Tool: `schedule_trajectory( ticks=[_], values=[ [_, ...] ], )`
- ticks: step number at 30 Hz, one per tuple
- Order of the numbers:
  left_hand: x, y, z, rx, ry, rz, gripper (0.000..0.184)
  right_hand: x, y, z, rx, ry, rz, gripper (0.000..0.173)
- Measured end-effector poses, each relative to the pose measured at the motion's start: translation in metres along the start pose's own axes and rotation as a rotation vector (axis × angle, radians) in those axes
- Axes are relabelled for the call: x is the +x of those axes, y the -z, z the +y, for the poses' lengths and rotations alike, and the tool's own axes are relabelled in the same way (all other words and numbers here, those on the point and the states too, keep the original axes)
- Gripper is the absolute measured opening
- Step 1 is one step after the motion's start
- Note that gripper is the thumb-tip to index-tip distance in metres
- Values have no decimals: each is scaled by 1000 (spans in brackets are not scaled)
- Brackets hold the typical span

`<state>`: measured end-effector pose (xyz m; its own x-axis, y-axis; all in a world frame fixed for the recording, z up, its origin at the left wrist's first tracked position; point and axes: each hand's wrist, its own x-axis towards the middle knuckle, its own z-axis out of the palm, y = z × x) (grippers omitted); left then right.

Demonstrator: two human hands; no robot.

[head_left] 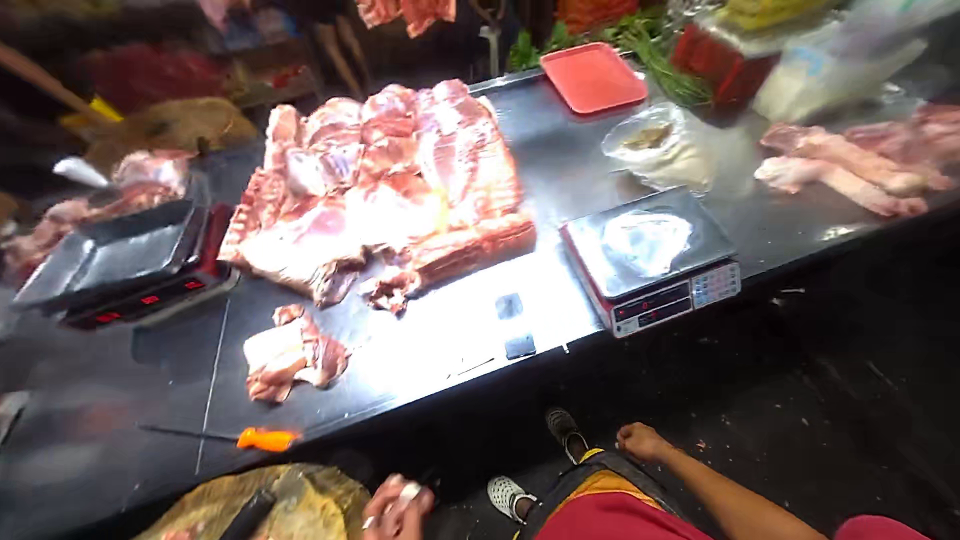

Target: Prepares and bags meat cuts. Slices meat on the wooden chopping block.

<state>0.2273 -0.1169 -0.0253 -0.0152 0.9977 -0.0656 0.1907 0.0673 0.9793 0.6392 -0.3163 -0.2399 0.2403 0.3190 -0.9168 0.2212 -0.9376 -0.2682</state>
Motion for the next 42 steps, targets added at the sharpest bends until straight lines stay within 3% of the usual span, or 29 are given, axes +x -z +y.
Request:
schedule_trajectory(
  ticks=[4,8,11,13,15,18,22,24,28,31,34,37,40,42],
  values=[
    [30,-194,112,-56,-344,-451,23,6,20,-20,172,86,19,37],
    [36,-360,178,-130,-738,-810,24,11,50,2,381,81,64,38],
    [53,-474,164,68,-855,-963,22,21,62,53,483,4,135,37],
    [74,-527,137,412,-777,-1106,31,30,61,94,482,-68,172,36],
    [86,-547,122,662,-626,-1204,48,32,62,125,429,-128,191,36],
    [83,-510,103,588,-586,-1069,45,27,60,150,421,-148,213,33],
    [73,-401,56,274,-664,-741,33,19,56,125,316,-105,120,32],
    [67,-337,26,336,-515,-603,32,22,61,92,167,-22,75,30],
    [28,-196,-25,502,-49,-331,33,37,68,3,-191,251,-28,28],
    [-22,-102,-50,475,190,28,33,40,55,-71,-463,462,-184,28],
    [-67,-27,-61,402,348,402,34,25,22,-141,-729,631,-362,29],
    [-97,43,-70,360,438,659,35,2,-31,-207,-942,720,-502,29],
    [-107,118,-83,386,504,789,38,-29,-104,-272,-1022,797,-555,30],
    [-103,169,-94,436,551,775,42,-54,-155,-319,-1012,894,-559,30]
  ],
)
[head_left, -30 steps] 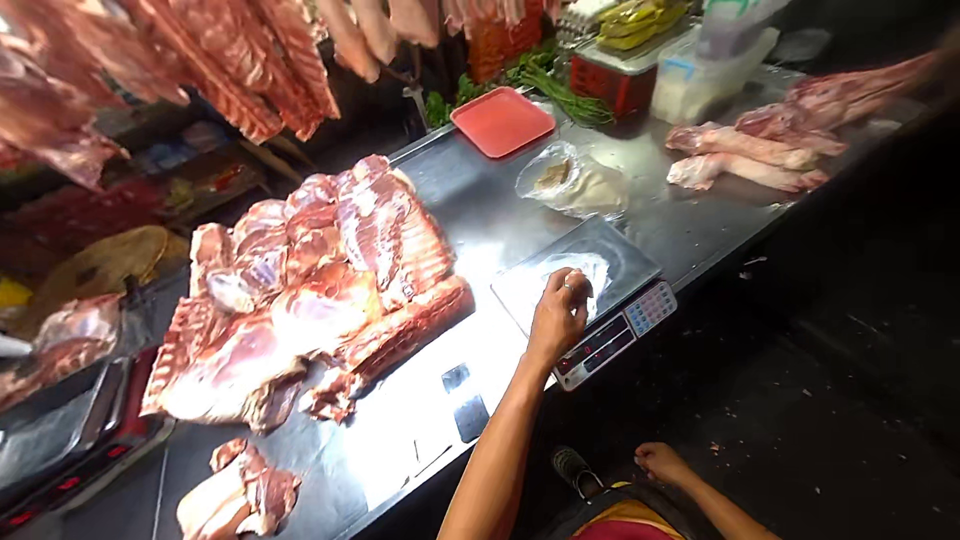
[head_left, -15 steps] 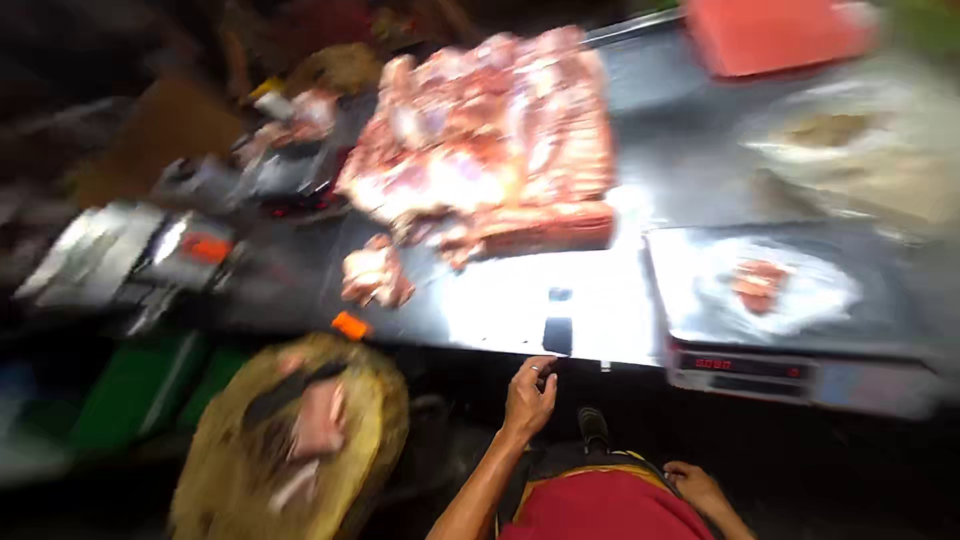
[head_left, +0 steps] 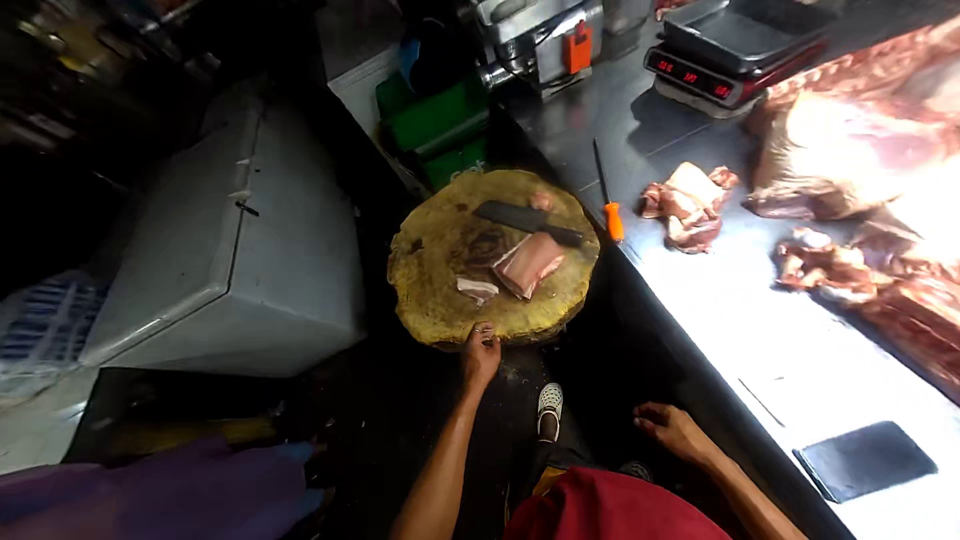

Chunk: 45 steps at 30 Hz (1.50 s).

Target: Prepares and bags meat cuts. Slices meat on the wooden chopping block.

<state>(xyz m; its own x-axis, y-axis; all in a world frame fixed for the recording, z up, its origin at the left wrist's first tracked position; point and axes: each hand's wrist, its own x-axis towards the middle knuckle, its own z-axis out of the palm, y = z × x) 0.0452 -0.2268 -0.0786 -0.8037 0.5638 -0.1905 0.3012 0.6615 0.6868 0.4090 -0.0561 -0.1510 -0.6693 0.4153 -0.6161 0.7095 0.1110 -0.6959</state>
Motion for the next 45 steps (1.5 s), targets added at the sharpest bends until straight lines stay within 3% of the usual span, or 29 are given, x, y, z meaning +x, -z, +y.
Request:
schedule_trajectory(
  ticks=[5,9,14,16,18,22,26,28,31,34,40,42,45],
  values=[
    [112,31,-27,274,-141,-53,53,115,53,-150,-69,210,289,34],
    [173,44,-29,499,-214,-252,63,219,96,-235,-345,293,482,43],
    [192,50,-27,657,-289,-392,53,323,120,-272,-674,202,282,71],
    [195,53,-24,580,-192,-425,56,339,126,-286,-740,134,190,85],
    [189,56,-25,354,-49,-423,54,338,128,-301,-794,83,145,85],
    [166,63,-33,-285,151,-367,40,312,128,-323,-700,68,253,50],
    [132,79,-33,-709,129,-236,30,257,105,-296,-363,256,292,44],
    [121,80,-44,-639,76,-166,32,206,74,-290,-149,325,248,47],
    [115,69,-73,-175,66,-147,43,138,19,-289,71,426,235,54],
    [102,55,-93,27,68,-112,56,96,-27,-290,222,586,224,57],
    [90,24,-108,-40,-100,100,29,82,-74,-277,231,988,372,52],
    [89,22,-106,-1,-62,78,25,92,-89,-253,120,915,396,50],
    [89,23,-100,16,8,62,27,108,-101,-218,-190,366,145,52]
  ],
)
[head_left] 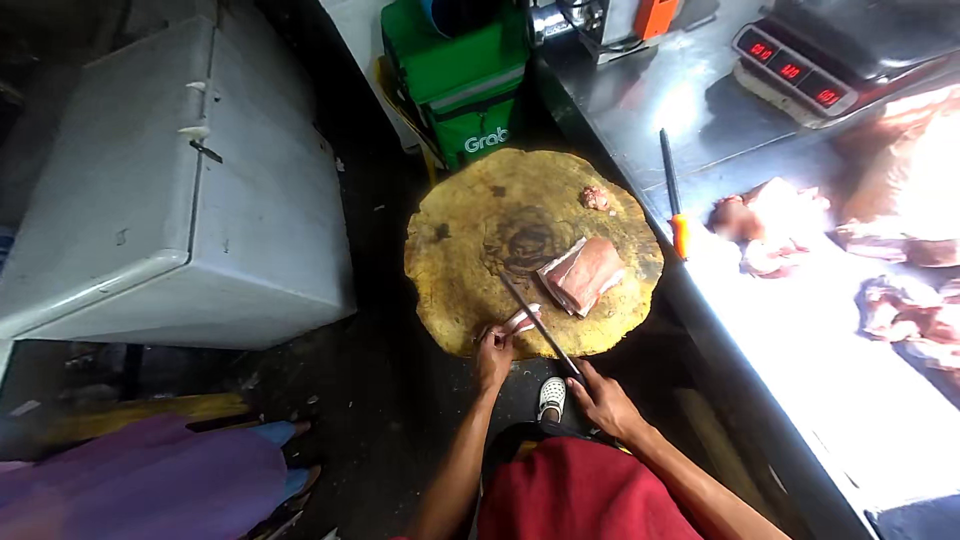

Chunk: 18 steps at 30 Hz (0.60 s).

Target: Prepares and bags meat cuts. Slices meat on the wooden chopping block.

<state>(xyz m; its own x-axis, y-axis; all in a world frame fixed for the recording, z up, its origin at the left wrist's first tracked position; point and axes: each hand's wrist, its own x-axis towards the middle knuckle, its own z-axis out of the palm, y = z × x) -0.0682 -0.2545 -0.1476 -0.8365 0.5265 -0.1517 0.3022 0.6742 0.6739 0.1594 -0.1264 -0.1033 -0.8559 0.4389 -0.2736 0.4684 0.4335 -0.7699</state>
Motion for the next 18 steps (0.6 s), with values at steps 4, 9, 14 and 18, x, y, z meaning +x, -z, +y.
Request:
schedule_trajectory(
  ticks=[4,9,14,18],
  values=[
    [0,-1,-2,-25,2,23,25,4,4,-2,-31,-195,-105,54],
    [-6,4,0,-32,-21,46,29,-12,31,-45,156,113,183,53],
    [-7,2,-10,9,-47,106,25,-7,10,-52,266,468,349,51],
    [-6,6,-5,1,37,50,26,8,-22,-16,-13,-83,-139,52]
  ],
)
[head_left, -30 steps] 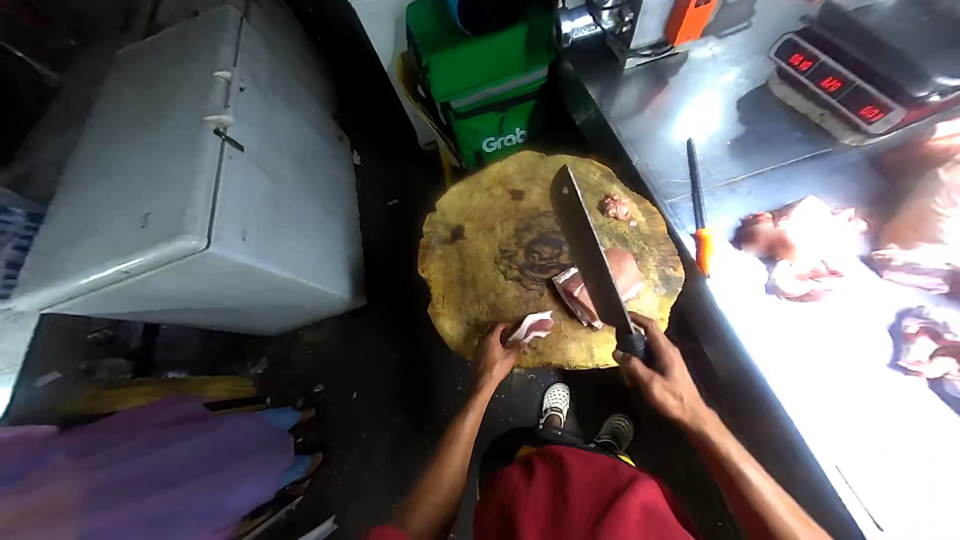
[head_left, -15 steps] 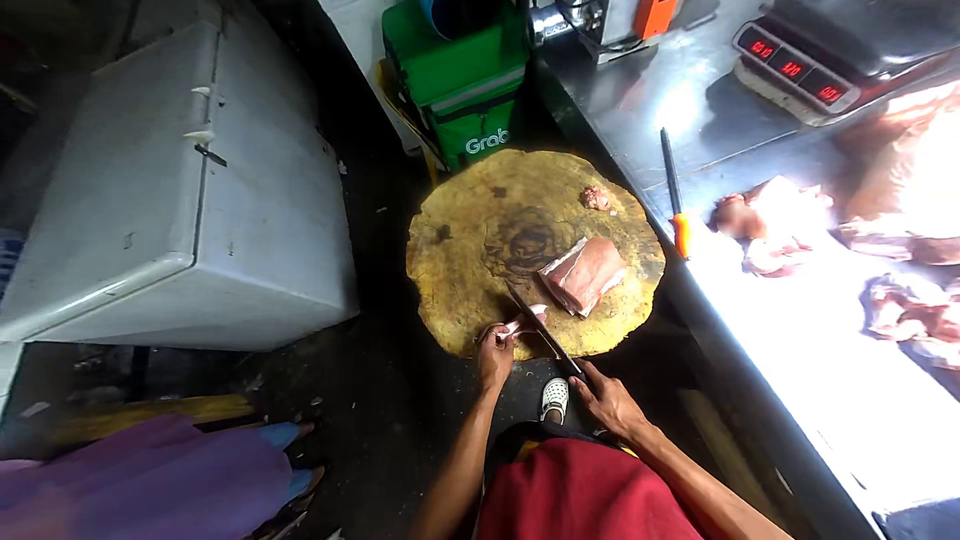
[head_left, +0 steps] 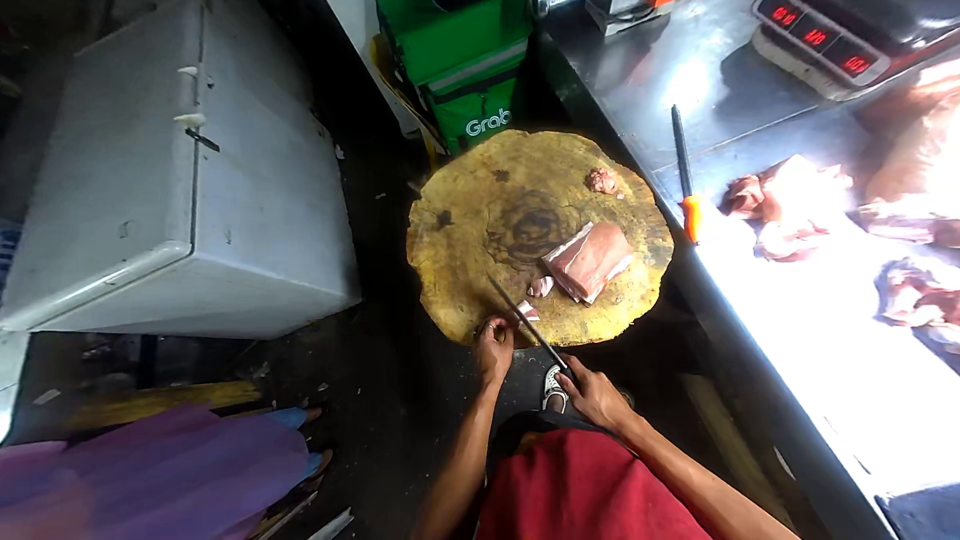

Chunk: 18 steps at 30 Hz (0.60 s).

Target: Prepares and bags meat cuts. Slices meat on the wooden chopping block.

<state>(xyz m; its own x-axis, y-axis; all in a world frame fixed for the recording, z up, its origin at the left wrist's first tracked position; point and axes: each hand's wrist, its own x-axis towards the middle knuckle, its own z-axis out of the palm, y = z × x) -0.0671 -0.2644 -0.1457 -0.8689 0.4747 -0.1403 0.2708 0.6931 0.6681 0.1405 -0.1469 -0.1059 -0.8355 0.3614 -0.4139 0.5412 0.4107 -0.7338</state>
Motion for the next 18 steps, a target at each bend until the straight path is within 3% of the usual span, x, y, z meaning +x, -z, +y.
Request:
schedule_trajectory(
  ticks=[2,4,8,12,18],
  values=[
    [-1,-4,-1,-14,16,26,25,7,2,6,-6,-118,-119,54],
    [-3,-8,2,-6,52,47,31,-4,10,5,65,-105,-58,54],
    [0,-28,32,-13,5,-10,59,-31,18,12,223,-55,269,54],
    [34,-48,78,115,-132,-147,71,-38,21,31,321,-168,552,52],
    [73,-50,112,358,-184,-328,57,-74,24,84,339,-429,572,51]
  ],
)
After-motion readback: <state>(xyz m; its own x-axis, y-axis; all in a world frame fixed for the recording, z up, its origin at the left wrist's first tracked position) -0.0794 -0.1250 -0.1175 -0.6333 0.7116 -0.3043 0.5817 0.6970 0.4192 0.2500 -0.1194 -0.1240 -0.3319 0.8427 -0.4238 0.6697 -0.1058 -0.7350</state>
